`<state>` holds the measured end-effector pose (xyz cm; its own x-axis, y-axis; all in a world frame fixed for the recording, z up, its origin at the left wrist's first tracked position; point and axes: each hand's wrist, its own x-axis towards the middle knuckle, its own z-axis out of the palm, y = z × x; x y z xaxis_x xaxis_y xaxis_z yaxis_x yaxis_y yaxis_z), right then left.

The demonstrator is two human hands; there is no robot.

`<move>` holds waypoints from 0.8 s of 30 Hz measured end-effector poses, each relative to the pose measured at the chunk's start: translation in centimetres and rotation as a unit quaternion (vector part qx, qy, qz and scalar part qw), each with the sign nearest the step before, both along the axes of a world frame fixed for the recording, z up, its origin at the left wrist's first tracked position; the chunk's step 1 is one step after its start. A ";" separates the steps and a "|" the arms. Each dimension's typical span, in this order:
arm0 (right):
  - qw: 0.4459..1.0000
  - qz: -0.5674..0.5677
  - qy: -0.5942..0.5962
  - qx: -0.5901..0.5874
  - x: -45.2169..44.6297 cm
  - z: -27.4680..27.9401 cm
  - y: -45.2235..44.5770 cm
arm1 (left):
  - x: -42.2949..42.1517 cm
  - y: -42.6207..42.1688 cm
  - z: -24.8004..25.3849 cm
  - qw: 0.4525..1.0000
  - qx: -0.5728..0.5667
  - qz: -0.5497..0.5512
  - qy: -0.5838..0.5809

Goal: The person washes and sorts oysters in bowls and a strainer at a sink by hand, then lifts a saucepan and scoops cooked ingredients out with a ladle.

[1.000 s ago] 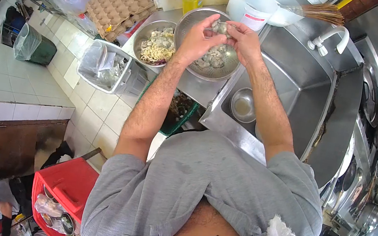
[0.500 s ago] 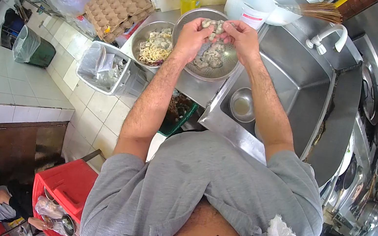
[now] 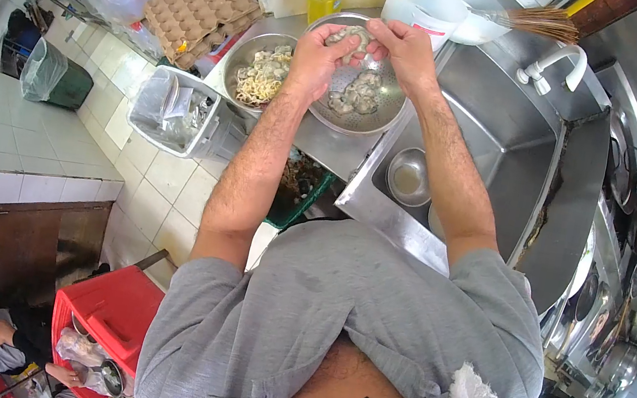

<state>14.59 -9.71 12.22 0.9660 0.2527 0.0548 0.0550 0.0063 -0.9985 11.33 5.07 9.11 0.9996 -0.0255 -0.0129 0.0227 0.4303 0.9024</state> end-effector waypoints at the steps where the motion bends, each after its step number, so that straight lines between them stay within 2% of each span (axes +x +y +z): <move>1: 0.999 0.005 -0.038 -0.034 -0.1 0.4 0.4 | -0.2 0.2 0.3 1.000 -0.004 0.017 -0.007; 4: 0.992 0.021 -0.099 -0.069 -0.4 2.3 2.3 | -0.9 1.7 1.6 0.998 0.005 0.060 -0.020; 8: 0.987 0.058 -0.143 -0.046 0.4 2.4 6.5 | -2.1 5.5 1.6 0.992 -0.004 0.110 -0.053; 10: 0.972 0.100 -0.186 -0.102 0.4 2.9 8.8 | -2.5 7.7 0.6 0.987 0.026 0.152 -0.037; 11: 0.972 0.102 -0.185 -0.101 0.5 2.8 9.8 | -2.7 8.6 0.2 0.981 0.075 0.177 -0.028; 13: 0.909 0.149 -0.318 -0.224 1.1 2.5 11.5 | -3.2 9.7 -0.6 0.976 0.101 0.194 -0.014; 14: 0.909 0.151 -0.318 -0.225 1.6 1.9 12.1 | -3.4 10.3 -1.2 0.970 0.126 0.208 0.001; 16: 0.845 0.226 -0.393 -0.283 2.8 0.3 13.0 | -3.2 11.4 -3.3 0.966 0.141 0.215 -0.016; 17: 0.845 0.227 -0.394 -0.284 3.3 -0.1 13.0 | -3.2 11.7 -3.9 0.952 0.199 0.232 0.004; 18: 0.834 0.197 -0.445 -0.260 3.5 0.0 12.7 | -3.2 11.6 -3.8 0.934 0.256 0.247 0.022; 19: 0.820 0.166 -0.495 -0.234 3.8 0.0 12.3 | -3.2 11.6 -3.8 0.935 0.255 0.246 0.021; 20: 0.819 0.165 -0.495 -0.236 4.1 0.1 11.5 | -3.3 11.7 -3.8 0.907 0.328 0.262 0.017; 21: 0.854 0.142 -0.436 -0.246 4.1 0.7 10.2 | -3.3 11.6 -3.7 0.874 0.399 0.276 0.014; 22: 0.884 0.117 -0.374 -0.253 3.9 1.0 8.7 | -3.2 11.6 -3.7 0.875 0.398 0.276 0.014; 24: 0.893 0.114 -0.295 -0.319 2.7 0.9 5.1 | -3.0 11.5 -3.8 0.855 0.433 0.287 -0.009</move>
